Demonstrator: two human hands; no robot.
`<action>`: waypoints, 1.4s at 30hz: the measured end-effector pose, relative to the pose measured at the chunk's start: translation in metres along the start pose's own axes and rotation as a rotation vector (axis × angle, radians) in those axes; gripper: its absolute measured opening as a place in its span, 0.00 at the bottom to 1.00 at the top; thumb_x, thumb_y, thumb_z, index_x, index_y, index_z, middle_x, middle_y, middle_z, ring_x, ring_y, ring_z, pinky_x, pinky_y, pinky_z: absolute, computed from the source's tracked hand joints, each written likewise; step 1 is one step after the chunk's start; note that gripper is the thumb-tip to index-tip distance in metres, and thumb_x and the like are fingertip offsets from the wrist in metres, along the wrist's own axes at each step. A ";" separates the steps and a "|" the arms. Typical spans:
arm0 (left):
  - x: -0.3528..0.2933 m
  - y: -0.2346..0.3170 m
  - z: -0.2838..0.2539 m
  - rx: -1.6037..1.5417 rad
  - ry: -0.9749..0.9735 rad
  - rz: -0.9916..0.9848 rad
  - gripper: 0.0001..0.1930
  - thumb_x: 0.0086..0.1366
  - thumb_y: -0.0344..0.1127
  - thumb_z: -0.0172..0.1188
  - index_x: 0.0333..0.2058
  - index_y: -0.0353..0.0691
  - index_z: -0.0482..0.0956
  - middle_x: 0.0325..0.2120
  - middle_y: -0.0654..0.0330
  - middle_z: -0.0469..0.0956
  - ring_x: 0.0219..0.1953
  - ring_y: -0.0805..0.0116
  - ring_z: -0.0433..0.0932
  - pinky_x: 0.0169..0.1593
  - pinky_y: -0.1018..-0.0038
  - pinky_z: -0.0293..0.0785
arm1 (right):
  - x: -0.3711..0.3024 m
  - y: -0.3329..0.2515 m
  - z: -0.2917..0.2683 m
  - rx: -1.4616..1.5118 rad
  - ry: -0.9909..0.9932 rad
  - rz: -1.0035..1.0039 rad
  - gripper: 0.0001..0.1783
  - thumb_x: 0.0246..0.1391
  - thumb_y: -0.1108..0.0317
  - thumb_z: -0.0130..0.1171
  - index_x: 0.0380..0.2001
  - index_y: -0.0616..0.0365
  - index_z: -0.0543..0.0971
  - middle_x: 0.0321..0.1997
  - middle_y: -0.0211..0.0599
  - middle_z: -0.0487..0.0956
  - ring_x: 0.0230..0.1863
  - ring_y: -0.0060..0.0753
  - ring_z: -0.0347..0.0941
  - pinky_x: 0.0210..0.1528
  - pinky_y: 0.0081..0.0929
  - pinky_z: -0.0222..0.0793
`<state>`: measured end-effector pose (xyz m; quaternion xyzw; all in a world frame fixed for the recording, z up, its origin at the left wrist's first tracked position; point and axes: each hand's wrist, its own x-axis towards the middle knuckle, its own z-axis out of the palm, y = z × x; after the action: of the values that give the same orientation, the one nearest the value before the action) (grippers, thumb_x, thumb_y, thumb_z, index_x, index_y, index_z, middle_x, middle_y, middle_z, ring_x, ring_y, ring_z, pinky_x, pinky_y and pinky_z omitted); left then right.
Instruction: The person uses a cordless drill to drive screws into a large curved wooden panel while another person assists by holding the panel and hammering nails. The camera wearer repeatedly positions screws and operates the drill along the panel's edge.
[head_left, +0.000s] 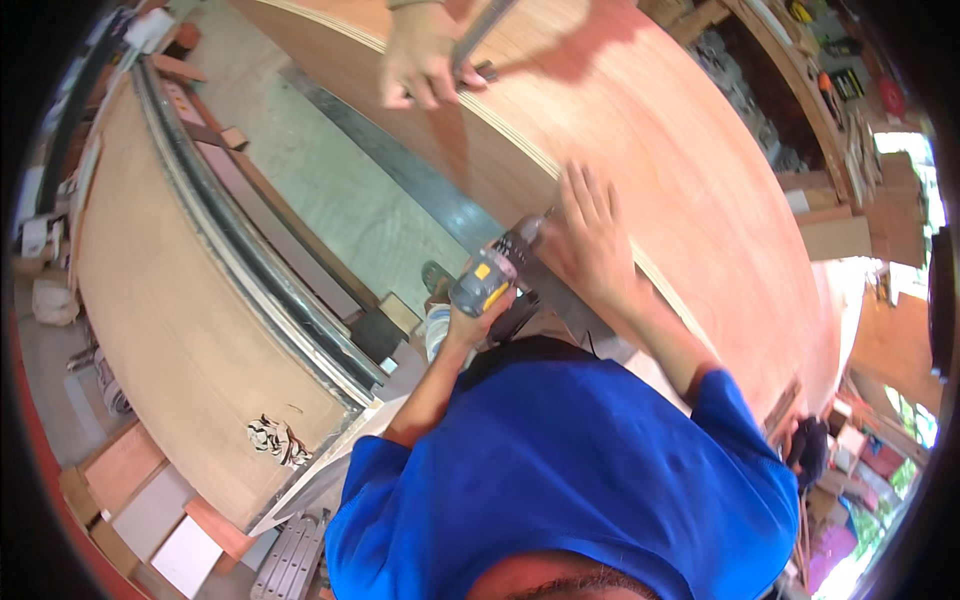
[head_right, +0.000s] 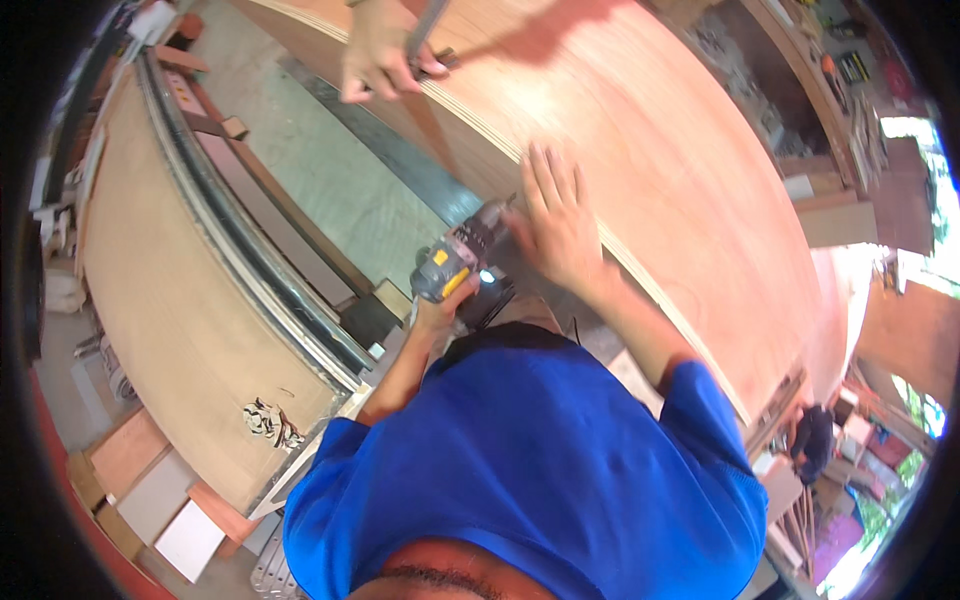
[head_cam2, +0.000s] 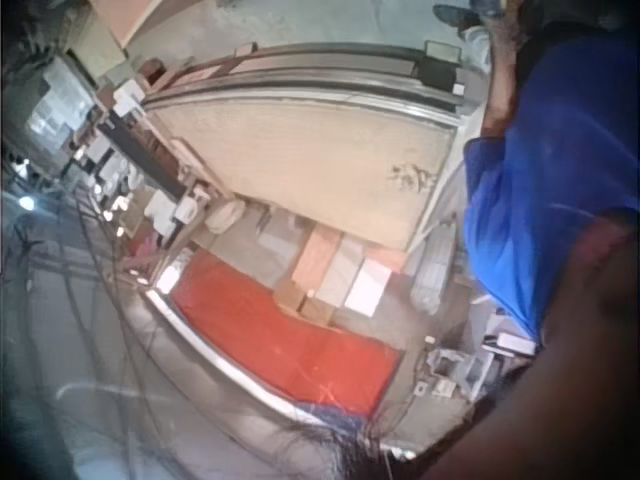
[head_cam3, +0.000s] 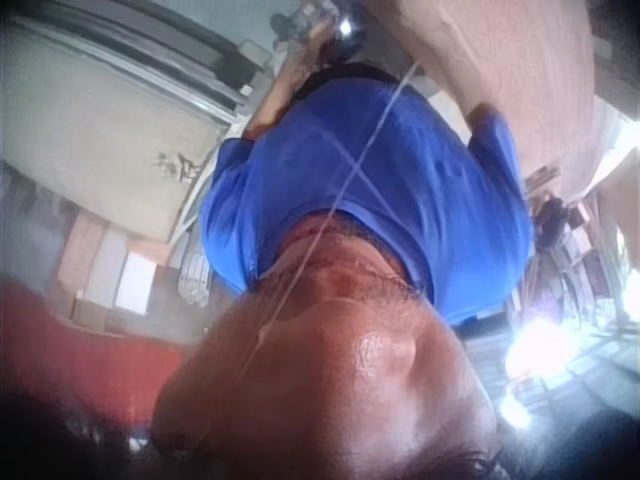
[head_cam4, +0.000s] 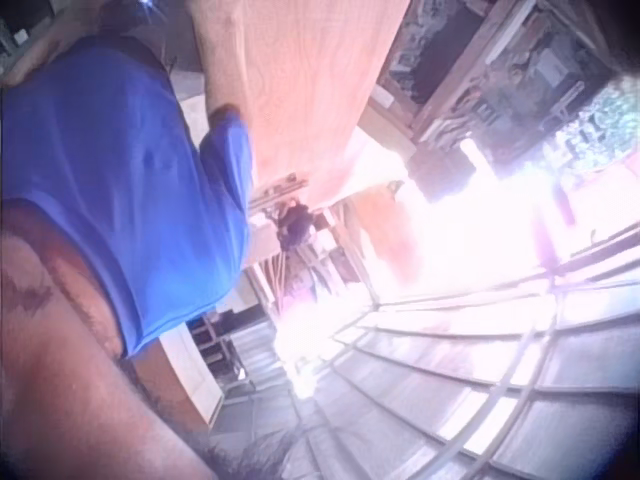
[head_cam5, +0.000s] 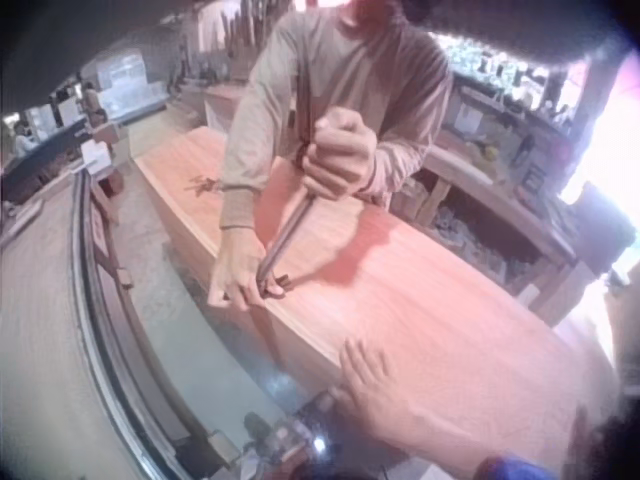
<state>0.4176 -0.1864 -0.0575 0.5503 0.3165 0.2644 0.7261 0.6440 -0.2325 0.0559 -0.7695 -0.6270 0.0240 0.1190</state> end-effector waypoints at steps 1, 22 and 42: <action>0.001 0.022 -0.009 0.064 0.067 0.068 0.24 0.59 0.28 0.68 0.55 0.35 0.74 0.42 0.60 0.81 0.41 0.72 0.79 0.48 0.74 0.74 | -0.001 -0.014 -0.010 0.070 0.005 0.016 0.41 0.60 0.56 0.61 0.70 0.62 0.60 0.76 0.57 0.53 0.77 0.58 0.47 0.75 0.59 0.40; -0.013 0.062 -0.364 0.363 0.764 -0.299 0.21 0.56 0.32 0.72 0.48 0.34 0.79 0.34 0.60 0.83 0.34 0.71 0.80 0.39 0.73 0.75 | 0.220 -0.213 0.007 0.685 -0.115 0.062 0.20 0.57 0.59 0.64 0.46 0.64 0.81 0.47 0.53 0.82 0.49 0.55 0.79 0.53 0.42 0.73; 0.012 0.089 -0.487 0.140 1.195 -0.396 0.15 0.57 0.23 0.68 0.44 0.31 0.78 0.31 0.59 0.80 0.26 0.73 0.76 0.30 0.74 0.74 | 0.589 -0.112 0.105 0.232 0.434 0.701 0.19 0.59 0.52 0.62 0.42 0.58 0.82 0.42 0.50 0.80 0.47 0.53 0.78 0.49 0.48 0.73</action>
<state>0.0566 0.1524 -0.0681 0.2850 0.7796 0.3654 0.4213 0.6423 0.3763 0.0440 -0.9047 -0.2813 -0.0294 0.3185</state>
